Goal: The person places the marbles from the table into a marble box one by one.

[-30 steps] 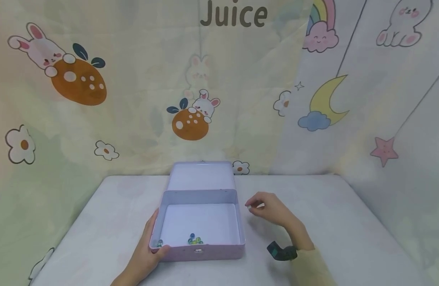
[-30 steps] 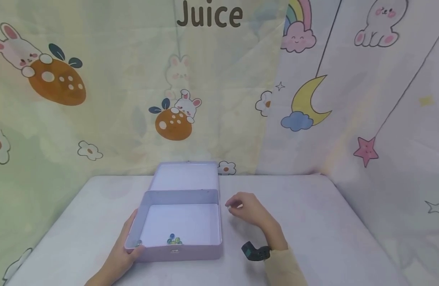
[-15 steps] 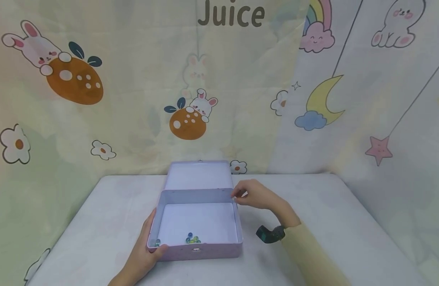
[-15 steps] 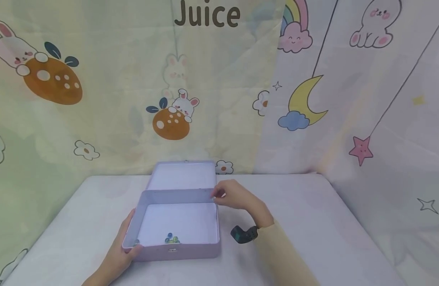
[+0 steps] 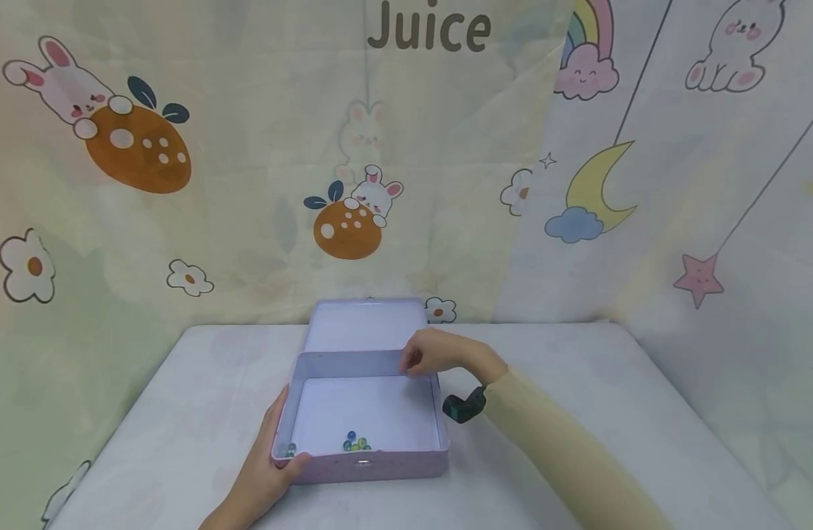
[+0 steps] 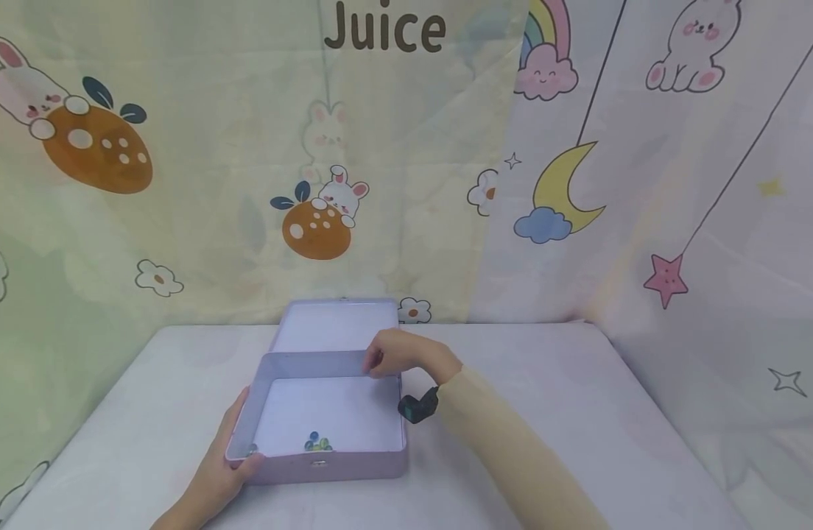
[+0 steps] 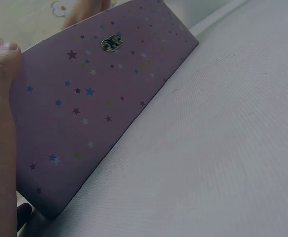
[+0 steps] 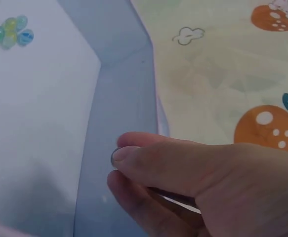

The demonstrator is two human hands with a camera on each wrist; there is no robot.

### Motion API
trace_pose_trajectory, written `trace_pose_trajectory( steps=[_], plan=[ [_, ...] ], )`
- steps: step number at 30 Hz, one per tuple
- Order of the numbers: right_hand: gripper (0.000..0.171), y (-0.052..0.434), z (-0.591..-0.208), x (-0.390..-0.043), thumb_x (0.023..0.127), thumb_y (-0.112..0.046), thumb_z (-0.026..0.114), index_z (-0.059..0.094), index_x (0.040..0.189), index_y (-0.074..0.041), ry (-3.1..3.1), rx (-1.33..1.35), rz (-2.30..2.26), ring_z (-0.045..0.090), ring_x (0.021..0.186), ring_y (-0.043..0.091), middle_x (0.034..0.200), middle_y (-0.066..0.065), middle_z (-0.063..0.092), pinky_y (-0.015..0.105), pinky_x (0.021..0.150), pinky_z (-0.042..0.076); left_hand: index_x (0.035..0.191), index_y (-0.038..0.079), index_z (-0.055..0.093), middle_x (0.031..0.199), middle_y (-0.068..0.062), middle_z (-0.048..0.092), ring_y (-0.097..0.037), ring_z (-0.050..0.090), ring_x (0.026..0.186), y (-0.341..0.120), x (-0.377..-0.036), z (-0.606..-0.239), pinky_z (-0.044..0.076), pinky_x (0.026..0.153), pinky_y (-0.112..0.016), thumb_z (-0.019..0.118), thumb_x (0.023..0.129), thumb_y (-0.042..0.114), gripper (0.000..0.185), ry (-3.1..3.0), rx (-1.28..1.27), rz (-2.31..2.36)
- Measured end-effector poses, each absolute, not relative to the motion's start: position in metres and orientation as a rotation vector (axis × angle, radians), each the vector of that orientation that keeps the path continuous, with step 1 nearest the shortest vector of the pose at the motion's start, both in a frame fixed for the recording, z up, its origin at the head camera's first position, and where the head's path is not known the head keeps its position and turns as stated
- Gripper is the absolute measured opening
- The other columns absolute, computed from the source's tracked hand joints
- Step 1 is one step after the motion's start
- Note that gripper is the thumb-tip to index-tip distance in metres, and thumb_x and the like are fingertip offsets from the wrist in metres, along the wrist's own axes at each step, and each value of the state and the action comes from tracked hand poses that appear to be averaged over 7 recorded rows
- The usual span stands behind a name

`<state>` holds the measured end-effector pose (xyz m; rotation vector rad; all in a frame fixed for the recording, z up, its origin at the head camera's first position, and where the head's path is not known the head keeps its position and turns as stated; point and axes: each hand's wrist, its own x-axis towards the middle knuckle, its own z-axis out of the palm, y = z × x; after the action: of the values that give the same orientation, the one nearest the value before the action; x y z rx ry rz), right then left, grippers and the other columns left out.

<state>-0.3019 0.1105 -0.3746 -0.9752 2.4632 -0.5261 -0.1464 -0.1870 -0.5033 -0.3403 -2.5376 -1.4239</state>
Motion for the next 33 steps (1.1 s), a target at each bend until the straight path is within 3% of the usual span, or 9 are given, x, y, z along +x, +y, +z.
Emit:
trace_pose_trajectory(
  steps=[9,23,33],
  plan=[
    [0.010,0.091,-0.391,-0.299,0.085,-0.010,0.069,0.076,0.091,-0.013,2.437,-0.907,-0.430,0.059,0.081,0.004,0.088,-0.007,0.070,0.022,0.079,0.050,0.154,0.021,0.005,0.159,-0.004,0.012,-0.040,0.018,0.140,-0.184,-0.146,-0.503,0.025,0.100,-0.072,0.070,0.079,0.030,0.100,-2.529,-0.345,-1.441],
    [0.011,0.075,-0.407,-0.288,0.084,-0.012,0.070,0.074,0.083,-0.022,2.479,-0.897,-0.235,0.056,0.074,0.005,0.082,-0.011,0.066,0.019,0.073,0.048,0.154,0.020,0.006,0.159,-0.007,0.015,-0.043,0.020,0.139,-0.183,-0.144,-0.502,0.025,0.100,-0.072,0.071,0.078,0.032,0.101,-2.508,-0.336,-1.430],
    [0.014,0.071,-0.415,-0.284,0.085,-0.010,0.069,0.073,0.085,-0.023,2.471,-0.817,-0.216,0.056,0.076,0.006,0.086,-0.008,0.067,0.022,0.075,0.049,0.154,0.029,0.004,0.159,-0.005,0.014,-0.044,0.020,0.140,-0.181,-0.144,-0.507,0.025,0.100,-0.072,0.072,0.078,0.032,0.102,-2.498,-0.350,-1.429]
  ],
)
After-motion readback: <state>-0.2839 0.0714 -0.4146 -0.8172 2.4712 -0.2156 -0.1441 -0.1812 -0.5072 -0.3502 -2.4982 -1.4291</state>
